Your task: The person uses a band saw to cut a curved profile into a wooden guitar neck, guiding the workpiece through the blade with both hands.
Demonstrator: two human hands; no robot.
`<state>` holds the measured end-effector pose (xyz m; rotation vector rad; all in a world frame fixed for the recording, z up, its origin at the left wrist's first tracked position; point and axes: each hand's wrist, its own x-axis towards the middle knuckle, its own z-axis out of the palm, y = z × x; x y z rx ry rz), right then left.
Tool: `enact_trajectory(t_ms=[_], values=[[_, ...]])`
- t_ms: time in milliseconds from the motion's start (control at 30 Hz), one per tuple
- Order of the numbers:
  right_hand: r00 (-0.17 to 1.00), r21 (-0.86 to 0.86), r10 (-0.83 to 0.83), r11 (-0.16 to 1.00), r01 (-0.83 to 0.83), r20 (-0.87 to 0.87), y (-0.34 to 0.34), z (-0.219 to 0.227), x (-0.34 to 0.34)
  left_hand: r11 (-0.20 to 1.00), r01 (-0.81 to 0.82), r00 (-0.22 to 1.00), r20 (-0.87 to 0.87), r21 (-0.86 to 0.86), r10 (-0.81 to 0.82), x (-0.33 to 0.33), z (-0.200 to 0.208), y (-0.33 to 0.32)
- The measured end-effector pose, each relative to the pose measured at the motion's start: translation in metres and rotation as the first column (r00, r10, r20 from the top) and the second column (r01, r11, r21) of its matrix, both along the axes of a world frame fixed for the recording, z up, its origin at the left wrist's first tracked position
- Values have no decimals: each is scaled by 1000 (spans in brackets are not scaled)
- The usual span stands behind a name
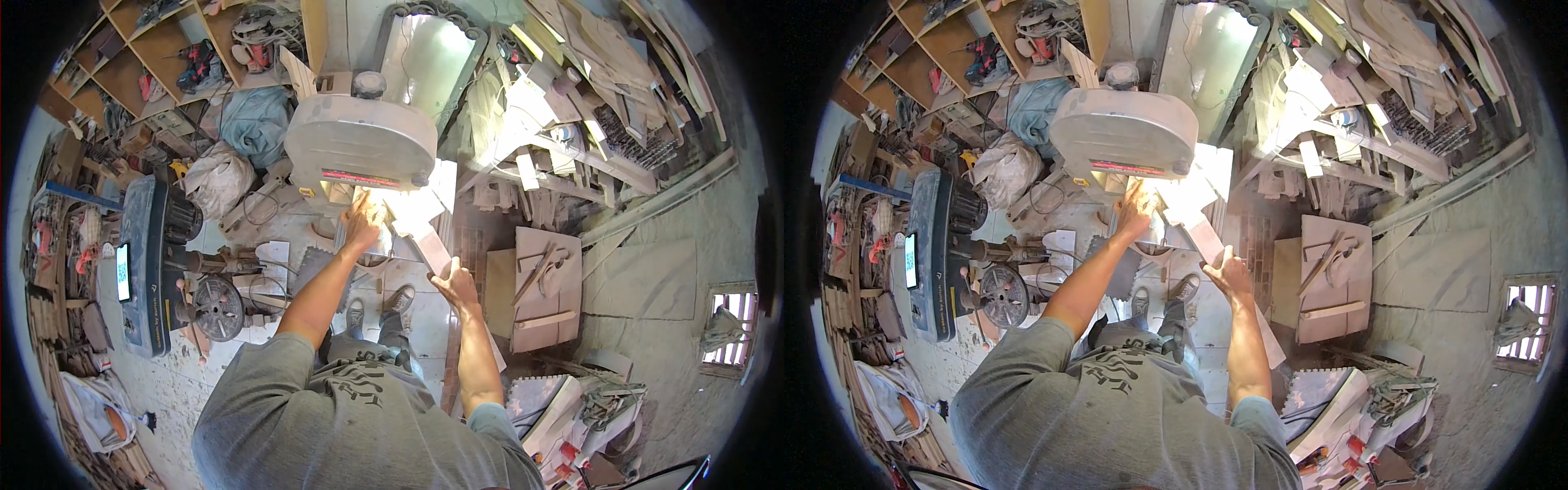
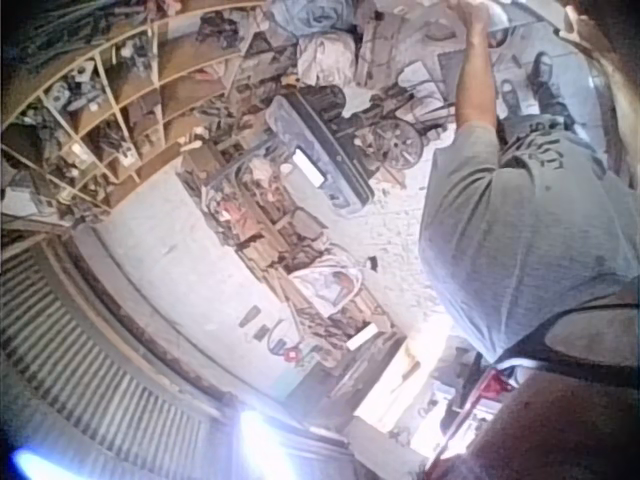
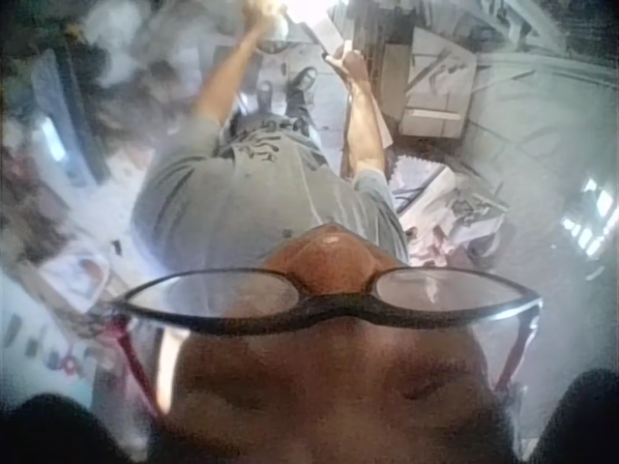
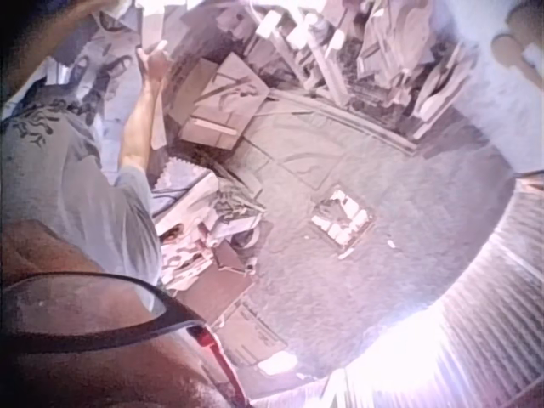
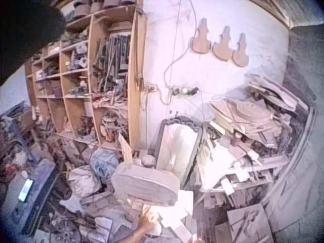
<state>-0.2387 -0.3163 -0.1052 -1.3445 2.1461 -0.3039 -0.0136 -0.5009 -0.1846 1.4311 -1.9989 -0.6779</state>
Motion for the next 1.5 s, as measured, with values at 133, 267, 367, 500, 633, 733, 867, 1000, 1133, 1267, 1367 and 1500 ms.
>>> enact_trajectory(t_ms=[133,267,367,500,633,733,867,1000,1133,1267,1367,1500], values=[[1000,-11,20,1000,-20,18,-1,0,-1,999,4,1000,-3,38,-4,0,-1,-1],[999,-26,36,999,-36,15,-3,-1,-3,997,-7,999,-33,75,9,-2,-4,-3],[999,-31,45,998,-45,5,-4,-2,-3,995,13,1000,-12,96,-12,-2,-6,-7],[999,-14,34,999,-34,14,-6,-3,-4,999,2,999,-50,51,1,-1,-5,-7],[998,10,53,999,-53,-25,-8,-5,-4,999,-40,998,-39,25,41,-4,-1,-8],[999,49,46,998,-45,-25,-8,-8,-4,998,-51,999,6,-21,51,-4,-2,-9],[999,43,40,998,-39,-26,-9,-11,-3,997,-71,997,0,-20,71,-6,-9,-12],[998,4,28,1000,-27,-62,-9,-12,-2,995,-5,999,43,-104,10,-2,-16,-15],[1000,10,26,1000,-26,-13,-9,-10,-2,996,-4,1000,22,-85,6,-3,-20,-17],[999,-35,31,999,-31,16,-10,-8,-1,1000,-9,999,45,-15,10,-5,-24,-18],[999,-46,34,998,-34,10,-10,-7,-1,999,-22,1000,-12,-38,22,-8,-30,-20],[1000,-12,27,1000,-27,-8,-12,-9,-1,1000,-7,998,61,-11,7,-7,-36,-27]])
